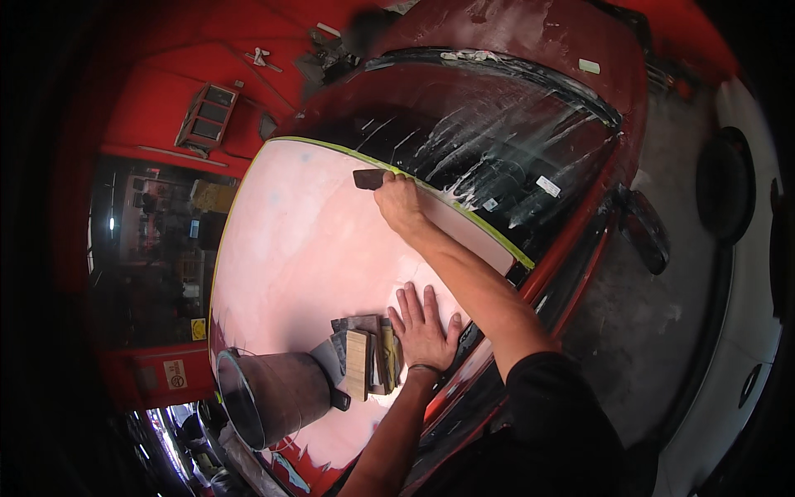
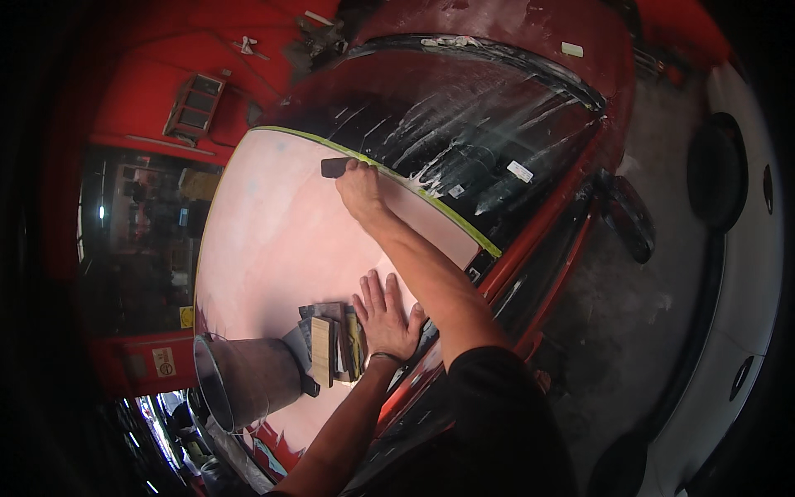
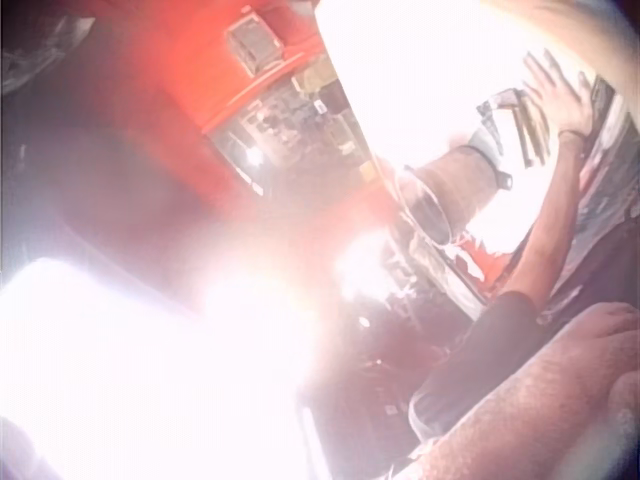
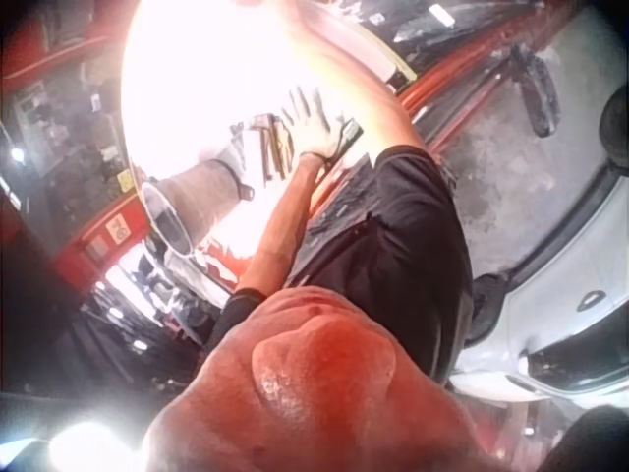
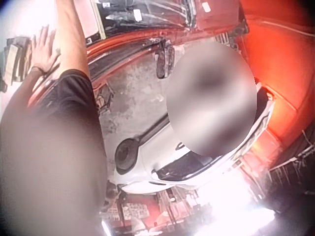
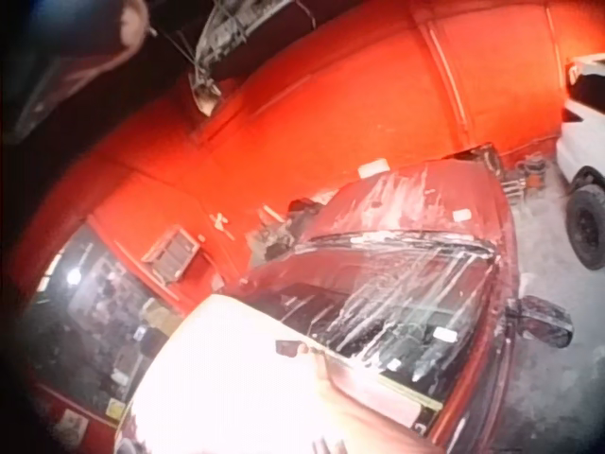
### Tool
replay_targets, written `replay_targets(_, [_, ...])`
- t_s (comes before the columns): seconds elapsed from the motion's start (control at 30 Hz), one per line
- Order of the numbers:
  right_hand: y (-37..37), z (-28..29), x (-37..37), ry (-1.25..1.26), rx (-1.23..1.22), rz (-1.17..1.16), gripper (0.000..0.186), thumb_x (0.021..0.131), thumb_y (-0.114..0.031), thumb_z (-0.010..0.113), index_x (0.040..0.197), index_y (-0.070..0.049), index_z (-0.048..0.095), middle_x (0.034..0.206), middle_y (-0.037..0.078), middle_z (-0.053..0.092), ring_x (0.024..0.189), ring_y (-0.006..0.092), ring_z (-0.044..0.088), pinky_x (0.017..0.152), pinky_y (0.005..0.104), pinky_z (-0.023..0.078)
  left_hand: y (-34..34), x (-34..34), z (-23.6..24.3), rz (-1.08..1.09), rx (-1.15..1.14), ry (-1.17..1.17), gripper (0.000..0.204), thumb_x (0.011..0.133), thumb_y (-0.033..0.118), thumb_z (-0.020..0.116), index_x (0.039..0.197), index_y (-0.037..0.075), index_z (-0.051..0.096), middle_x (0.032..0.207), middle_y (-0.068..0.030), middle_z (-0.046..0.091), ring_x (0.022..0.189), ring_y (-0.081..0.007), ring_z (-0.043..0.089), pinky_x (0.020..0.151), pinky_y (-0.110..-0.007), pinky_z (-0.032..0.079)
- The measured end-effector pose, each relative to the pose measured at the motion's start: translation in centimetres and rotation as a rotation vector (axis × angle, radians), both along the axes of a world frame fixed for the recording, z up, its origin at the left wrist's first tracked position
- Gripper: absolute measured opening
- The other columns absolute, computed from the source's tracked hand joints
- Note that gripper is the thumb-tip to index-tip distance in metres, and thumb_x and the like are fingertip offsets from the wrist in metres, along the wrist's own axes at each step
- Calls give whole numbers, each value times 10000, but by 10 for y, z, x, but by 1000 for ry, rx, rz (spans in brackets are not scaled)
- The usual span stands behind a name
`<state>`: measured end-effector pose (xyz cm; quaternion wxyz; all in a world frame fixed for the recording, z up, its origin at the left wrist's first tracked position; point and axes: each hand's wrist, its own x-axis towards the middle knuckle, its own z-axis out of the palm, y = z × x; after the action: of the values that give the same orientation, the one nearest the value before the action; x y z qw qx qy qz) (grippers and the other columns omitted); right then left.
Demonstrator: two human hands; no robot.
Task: The person sands the red car's body panels using sanding blocks and scrapers, then wipes the surfaces and the rear window with a cloth and water from a bucket.
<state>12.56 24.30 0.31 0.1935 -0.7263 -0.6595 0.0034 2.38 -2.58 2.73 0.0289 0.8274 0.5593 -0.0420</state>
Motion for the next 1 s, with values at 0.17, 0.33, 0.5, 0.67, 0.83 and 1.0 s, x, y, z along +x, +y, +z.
replay_targets(0.17, [-56,-17,37,-33,53,19,167,917,-133,679,997,-64,807,1080,131,710,989,267,716,814,385,603,-1,2,5,13,7,16,826,1038,563,441,1647,23,298,1734,-310,145,1631,-464,64,1275,-660,20])
replay_targets(0.33, [-122,-20,78,129,115,0,166,944,-125,662,927,-24,792,1052,152,709,938,298,740,786,426,622,-3,3,6,22,5,6,828,1035,555,446,1647,19,297,1734,-312,143,1631,-467,59,1272,-667,17])
replay_targets(0.5, [-122,39,124,303,16,94,190,974,-157,647,952,-29,786,1003,195,702,898,380,740,812,489,614,-5,-5,5,42,0,4,829,1034,553,443,1649,17,296,1735,-314,139,1631,-472,51,1266,-681,13])
replay_targets(0.67, [-15,43,123,477,87,87,179,940,-201,688,904,-58,789,984,212,744,945,430,733,858,524,592,0,-2,4,24,-7,-68,827,1031,574,449,1647,36,321,1735,-302,151,1632,-464,62,1266,-686,15])
replay_targets(0.83, [60,24,79,405,176,148,167,930,-203,710,909,-62,797,978,219,749,954,426,732,885,525,590,3,-5,5,38,-22,-103,815,1034,575,456,1647,52,332,1739,-291,149,1633,-458,68,1265,-692,17])
replay_targets(1.0, [89,34,61,336,-18,198,169,923,-193,722,986,-69,819,1062,217,765,1018,418,742,909,506,602,4,-8,7,52,-27,-144,803,1035,566,471,1643,56,346,1738,-290,154,1631,-457,77,1265,-693,31])
